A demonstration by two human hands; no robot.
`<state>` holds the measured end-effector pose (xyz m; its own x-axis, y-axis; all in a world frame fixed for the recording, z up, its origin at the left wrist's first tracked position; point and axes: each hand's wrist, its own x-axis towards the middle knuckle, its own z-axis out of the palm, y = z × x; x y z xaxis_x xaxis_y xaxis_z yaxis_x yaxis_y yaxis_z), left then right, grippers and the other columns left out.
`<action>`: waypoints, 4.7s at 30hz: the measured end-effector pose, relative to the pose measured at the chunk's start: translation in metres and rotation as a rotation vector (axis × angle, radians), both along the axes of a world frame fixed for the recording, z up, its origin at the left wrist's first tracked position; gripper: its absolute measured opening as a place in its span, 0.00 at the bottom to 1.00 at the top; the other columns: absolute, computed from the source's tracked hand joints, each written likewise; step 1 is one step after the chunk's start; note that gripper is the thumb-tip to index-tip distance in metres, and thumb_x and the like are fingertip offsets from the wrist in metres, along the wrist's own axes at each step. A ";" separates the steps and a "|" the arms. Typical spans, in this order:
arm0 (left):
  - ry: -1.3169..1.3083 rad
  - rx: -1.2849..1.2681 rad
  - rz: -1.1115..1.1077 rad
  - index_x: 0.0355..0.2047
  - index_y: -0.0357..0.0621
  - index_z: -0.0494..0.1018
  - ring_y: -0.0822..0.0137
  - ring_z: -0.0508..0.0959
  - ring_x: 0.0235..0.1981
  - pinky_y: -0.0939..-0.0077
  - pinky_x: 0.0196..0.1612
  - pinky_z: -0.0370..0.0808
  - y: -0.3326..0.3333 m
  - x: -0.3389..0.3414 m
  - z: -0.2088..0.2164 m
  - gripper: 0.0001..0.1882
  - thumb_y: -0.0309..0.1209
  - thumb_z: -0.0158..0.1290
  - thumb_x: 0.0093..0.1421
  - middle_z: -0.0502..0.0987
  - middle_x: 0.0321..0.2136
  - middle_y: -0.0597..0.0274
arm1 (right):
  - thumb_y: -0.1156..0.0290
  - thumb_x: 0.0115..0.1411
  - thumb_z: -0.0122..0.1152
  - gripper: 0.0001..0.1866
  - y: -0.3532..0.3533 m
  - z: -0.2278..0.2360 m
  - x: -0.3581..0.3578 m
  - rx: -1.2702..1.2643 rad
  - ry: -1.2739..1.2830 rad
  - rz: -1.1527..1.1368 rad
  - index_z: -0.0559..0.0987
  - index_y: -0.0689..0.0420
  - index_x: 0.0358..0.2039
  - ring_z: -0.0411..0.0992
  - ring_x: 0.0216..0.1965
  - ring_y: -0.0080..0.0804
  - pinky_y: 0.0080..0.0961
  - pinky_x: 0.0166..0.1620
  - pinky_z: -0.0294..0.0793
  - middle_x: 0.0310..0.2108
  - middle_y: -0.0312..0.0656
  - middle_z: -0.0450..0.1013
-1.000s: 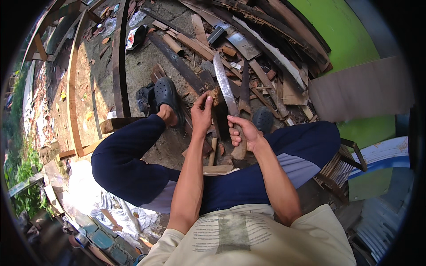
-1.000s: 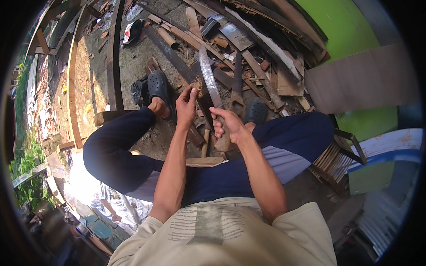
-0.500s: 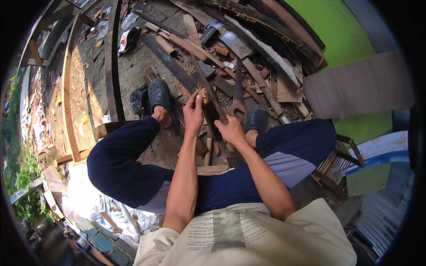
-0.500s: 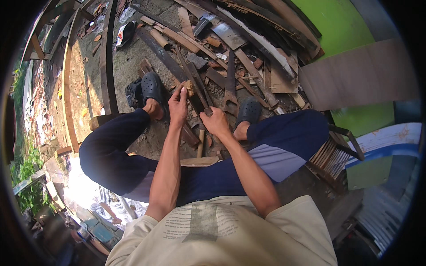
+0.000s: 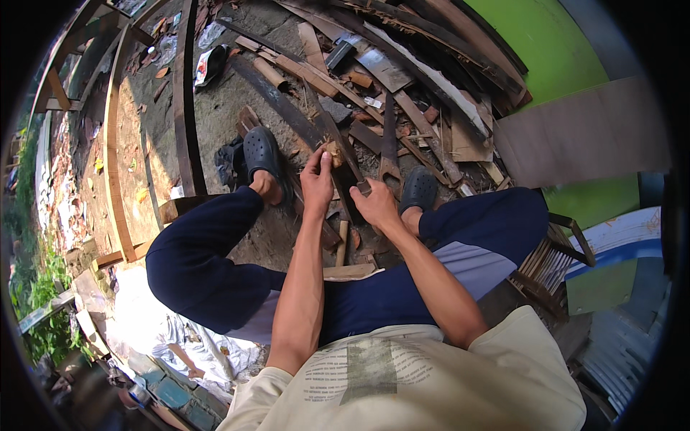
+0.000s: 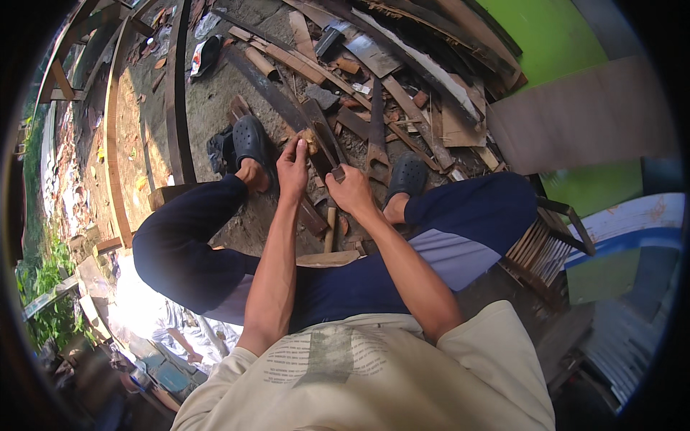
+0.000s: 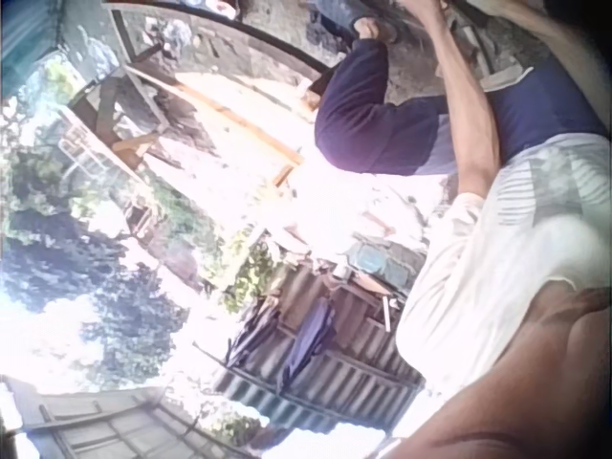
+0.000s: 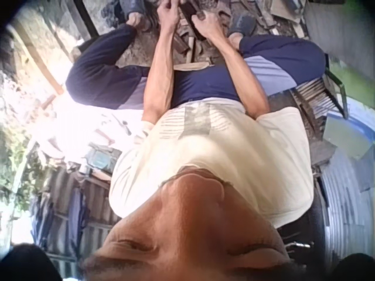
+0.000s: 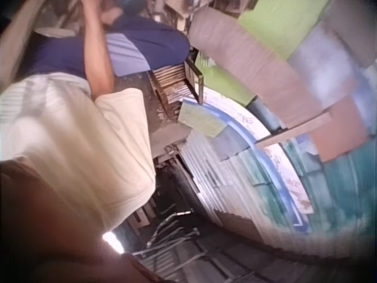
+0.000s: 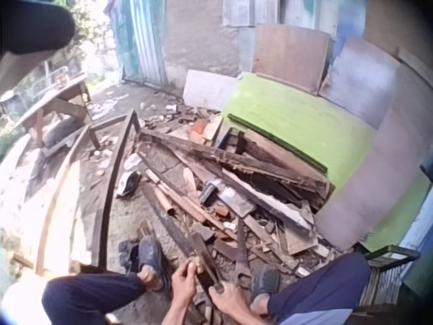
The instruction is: The person sits cross-legged on the ground and uses a hand saw to cut a small piece of wood held between their legs. They repeatedly saw back and forth, then inspect the cut piece and continue sawing.
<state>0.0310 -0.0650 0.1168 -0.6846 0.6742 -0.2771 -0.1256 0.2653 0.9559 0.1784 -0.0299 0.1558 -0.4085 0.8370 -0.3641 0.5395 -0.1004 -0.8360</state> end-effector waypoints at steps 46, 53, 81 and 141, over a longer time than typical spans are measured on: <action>-0.087 0.076 -0.336 0.40 0.36 0.67 0.65 0.67 0.40 0.70 0.51 0.64 0.020 0.043 0.005 0.24 0.49 0.37 0.72 0.68 0.35 0.56 | 0.73 0.57 0.69 0.13 0.019 -0.013 0.021 0.490 0.170 -0.246 0.77 0.60 0.41 0.76 0.34 0.41 0.36 0.40 0.74 0.35 0.46 0.76; -0.112 0.095 -0.290 0.45 0.37 0.66 0.61 0.72 0.41 0.67 0.50 0.67 0.018 0.060 -0.012 0.25 0.51 0.38 0.72 0.72 0.37 0.50 | 0.76 0.57 0.66 0.16 0.020 0.010 0.020 0.460 0.153 -0.209 0.77 0.61 0.46 0.76 0.42 0.47 0.40 0.46 0.74 0.40 0.48 0.77; 0.038 0.143 -0.203 0.58 0.41 0.70 0.49 0.73 0.55 0.59 0.57 0.66 0.009 0.079 -0.012 0.28 0.52 0.40 0.72 0.73 0.53 0.46 | 0.71 0.64 0.65 0.20 0.034 0.009 0.041 0.226 0.184 -0.164 0.76 0.66 0.55 0.77 0.37 0.23 0.21 0.42 0.76 0.41 0.41 0.79; 0.306 0.021 -0.139 0.60 0.40 0.66 0.44 0.75 0.54 0.56 0.54 0.72 -0.020 0.066 -0.026 0.56 0.80 0.44 0.52 0.73 0.53 0.43 | 0.69 0.61 0.66 0.10 0.028 -0.008 0.012 0.149 0.406 -0.207 0.78 0.62 0.38 0.80 0.33 0.38 0.33 0.41 0.76 0.33 0.44 0.83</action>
<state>0.0970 -0.0846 0.0905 -0.6348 0.7705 -0.0580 0.2040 0.2395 0.9492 0.1907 -0.0017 0.1474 -0.3118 0.9468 -0.0797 0.1471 -0.0347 -0.9885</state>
